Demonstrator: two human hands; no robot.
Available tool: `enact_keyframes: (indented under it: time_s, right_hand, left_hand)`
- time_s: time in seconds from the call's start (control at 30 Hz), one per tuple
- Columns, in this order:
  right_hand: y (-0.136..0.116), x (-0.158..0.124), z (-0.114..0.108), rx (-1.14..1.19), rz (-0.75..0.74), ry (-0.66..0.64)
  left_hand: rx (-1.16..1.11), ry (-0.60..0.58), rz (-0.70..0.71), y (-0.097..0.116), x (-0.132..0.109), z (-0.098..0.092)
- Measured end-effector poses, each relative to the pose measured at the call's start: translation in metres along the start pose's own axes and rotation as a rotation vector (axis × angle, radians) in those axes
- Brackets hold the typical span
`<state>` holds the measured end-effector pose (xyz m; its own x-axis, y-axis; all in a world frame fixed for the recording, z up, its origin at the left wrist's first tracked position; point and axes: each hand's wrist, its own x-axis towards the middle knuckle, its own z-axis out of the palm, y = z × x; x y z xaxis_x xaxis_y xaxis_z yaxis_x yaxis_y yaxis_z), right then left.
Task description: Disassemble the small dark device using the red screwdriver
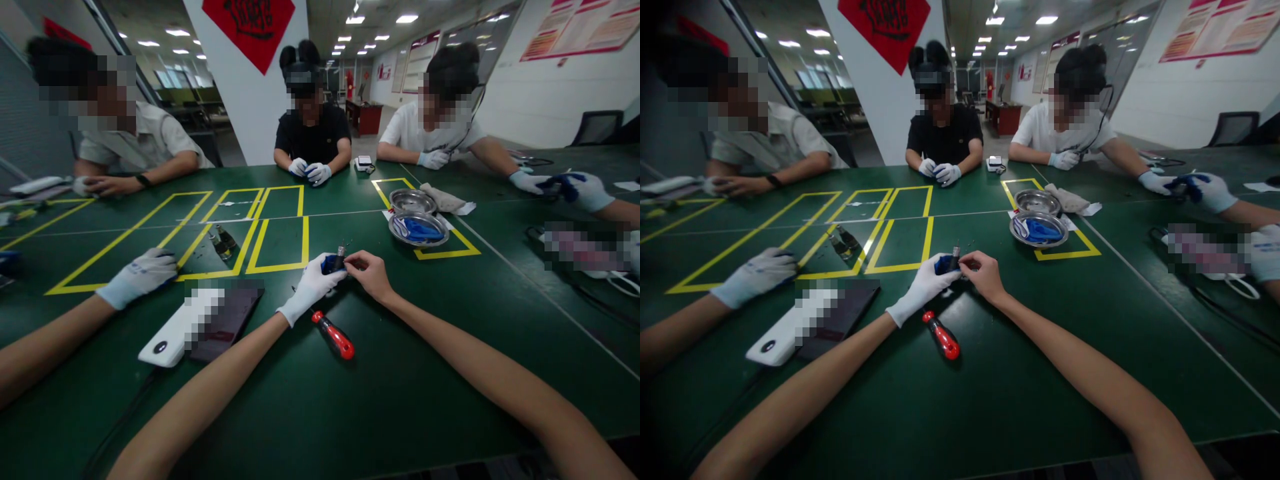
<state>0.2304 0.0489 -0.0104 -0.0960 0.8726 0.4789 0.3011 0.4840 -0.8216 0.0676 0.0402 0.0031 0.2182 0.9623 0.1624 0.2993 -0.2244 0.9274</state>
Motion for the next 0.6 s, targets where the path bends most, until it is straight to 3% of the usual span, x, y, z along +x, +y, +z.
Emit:
enact_keyframes:
  time_s: [0.6]
  right_hand:
    - [-0.0035,0.0010,-0.0023,0.017,0.031,0.016]
  left_hand:
    - [0.030,-0.012,-0.039,0.0055,0.0005,0.0009]
